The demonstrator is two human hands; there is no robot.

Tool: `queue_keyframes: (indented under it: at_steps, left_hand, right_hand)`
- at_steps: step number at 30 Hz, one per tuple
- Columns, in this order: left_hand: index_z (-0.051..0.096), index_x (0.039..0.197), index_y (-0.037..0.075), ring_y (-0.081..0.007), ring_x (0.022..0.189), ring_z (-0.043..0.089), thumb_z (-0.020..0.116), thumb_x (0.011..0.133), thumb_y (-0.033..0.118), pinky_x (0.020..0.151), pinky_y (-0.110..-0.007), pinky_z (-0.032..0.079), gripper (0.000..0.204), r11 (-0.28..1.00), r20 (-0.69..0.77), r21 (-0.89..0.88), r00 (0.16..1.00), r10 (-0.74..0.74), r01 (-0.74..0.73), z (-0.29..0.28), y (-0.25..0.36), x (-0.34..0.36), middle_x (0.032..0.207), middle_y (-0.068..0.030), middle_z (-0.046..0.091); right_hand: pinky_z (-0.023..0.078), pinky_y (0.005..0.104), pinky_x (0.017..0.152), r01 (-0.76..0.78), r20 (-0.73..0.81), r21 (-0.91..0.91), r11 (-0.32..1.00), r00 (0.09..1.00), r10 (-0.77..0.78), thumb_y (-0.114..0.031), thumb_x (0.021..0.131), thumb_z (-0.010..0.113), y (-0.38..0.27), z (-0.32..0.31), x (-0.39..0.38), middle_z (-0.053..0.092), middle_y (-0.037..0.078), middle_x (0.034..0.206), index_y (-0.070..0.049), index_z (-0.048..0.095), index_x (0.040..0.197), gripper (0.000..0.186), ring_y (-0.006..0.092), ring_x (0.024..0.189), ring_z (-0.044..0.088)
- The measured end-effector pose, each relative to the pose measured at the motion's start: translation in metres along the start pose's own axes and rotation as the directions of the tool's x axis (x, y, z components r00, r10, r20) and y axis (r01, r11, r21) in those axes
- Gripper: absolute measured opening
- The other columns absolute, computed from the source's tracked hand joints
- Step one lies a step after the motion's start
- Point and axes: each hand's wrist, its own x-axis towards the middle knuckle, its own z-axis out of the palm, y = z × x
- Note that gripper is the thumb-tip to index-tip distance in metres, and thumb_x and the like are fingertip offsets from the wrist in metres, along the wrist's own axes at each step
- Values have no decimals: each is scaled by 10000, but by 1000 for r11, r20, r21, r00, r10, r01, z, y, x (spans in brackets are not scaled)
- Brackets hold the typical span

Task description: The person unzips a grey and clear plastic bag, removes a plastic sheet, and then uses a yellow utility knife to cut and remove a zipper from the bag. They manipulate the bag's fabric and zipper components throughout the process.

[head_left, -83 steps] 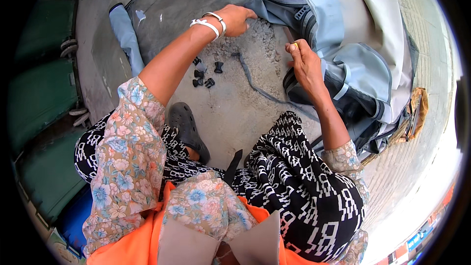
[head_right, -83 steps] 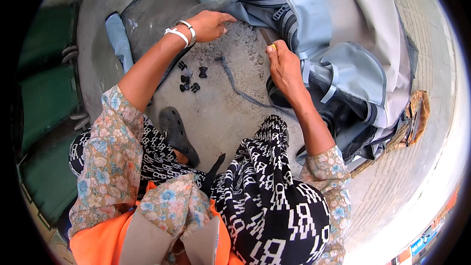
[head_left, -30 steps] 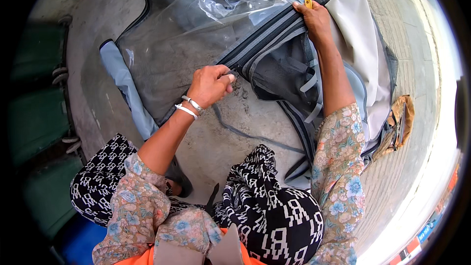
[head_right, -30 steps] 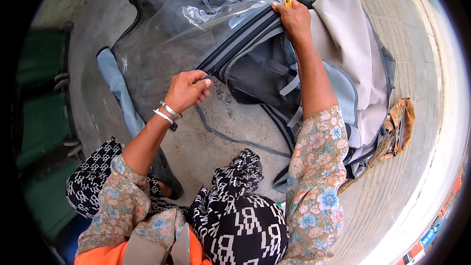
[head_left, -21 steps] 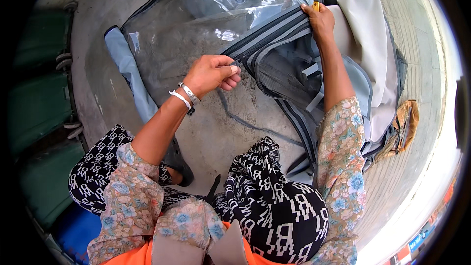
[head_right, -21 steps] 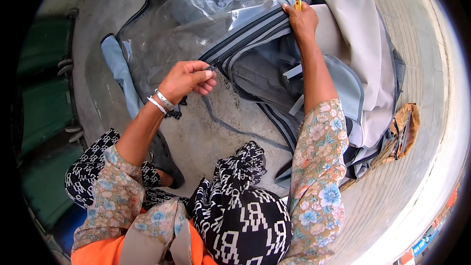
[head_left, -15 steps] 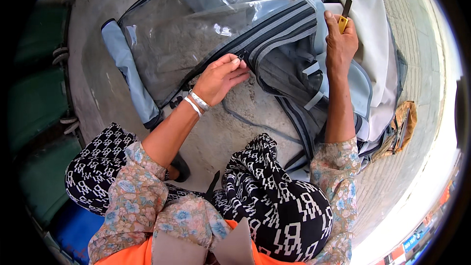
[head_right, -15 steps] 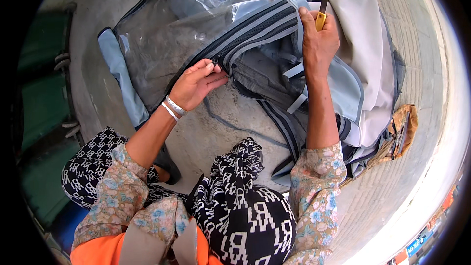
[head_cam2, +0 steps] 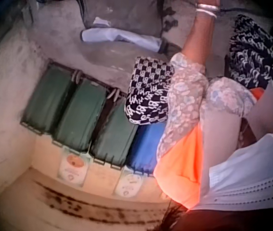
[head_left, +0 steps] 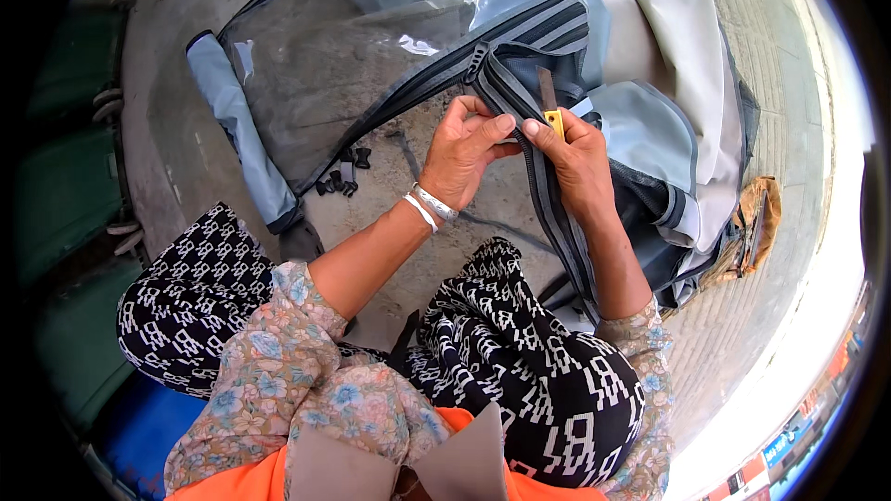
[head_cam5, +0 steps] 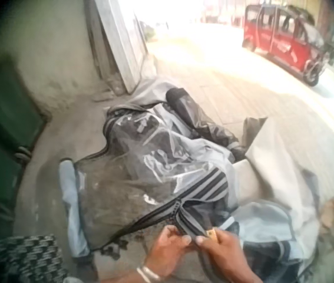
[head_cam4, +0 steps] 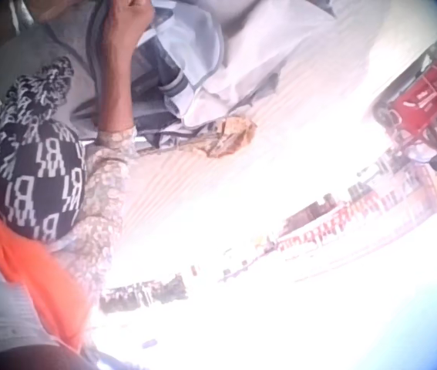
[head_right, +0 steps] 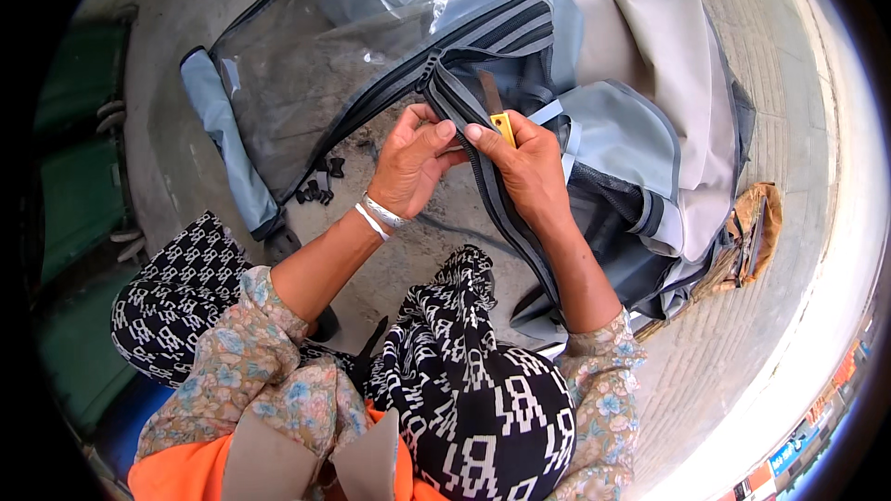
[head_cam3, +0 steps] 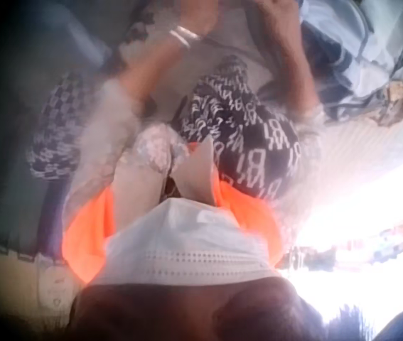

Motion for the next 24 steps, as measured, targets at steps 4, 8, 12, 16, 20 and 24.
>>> queue_keyframes:
  at_steps: [4,8,12,16,20,24]
  left_hand:
    - [523,1119,59,-155,936,631,619,937,113,804,-387,563,213,986,-87,79,987,-138,145,18,-23,-30,978,-32,633]
    - [584,1001,34,-147,943,641,543,969,118,715,-373,597,98,959,-153,125,960,-233,253,-6,-36,-33,1000,-57,633]
    - [568,1030,43,-151,944,640,556,976,155,723,-404,597,126,965,-117,83,964,-238,249,-3,-27,-46,1012,-52,627]
    - [573,1150,46,-106,946,621,615,958,164,795,-332,568,230,930,35,176,942,-334,323,-18,-33,-59,1058,-15,619]
    - [594,1188,53,-53,809,600,672,879,88,714,-239,519,320,835,150,373,861,-485,405,-78,30,-35,974,32,626]
    - [602,742,58,-63,627,493,727,766,151,593,-264,424,158,287,-135,939,972,-192,187,-149,70,-12,670,28,551]
  right_hand:
    - [492,219,550,-153,-2,426,891,985,170,-127,919,670,11,2,5,630,-4,779,-13,611,939,130,51,629,573]
    - [460,213,534,-139,-52,398,907,984,173,-96,902,687,33,17,2,614,-9,766,-34,599,904,108,51,616,565]
    - [460,221,549,-22,-140,455,890,986,95,-83,902,682,31,29,16,622,-7,783,-33,591,909,105,51,633,564]
    - [457,224,554,-9,-146,370,929,987,68,-83,903,679,27,52,15,633,-3,793,-31,587,941,113,55,634,573]
    - [349,204,482,-87,-61,354,931,991,116,-143,898,696,46,53,13,570,-23,759,-53,565,921,161,38,562,460]
    - [360,228,469,-254,17,69,965,967,253,-202,899,693,113,61,19,499,-39,706,-71,558,894,188,55,546,415]
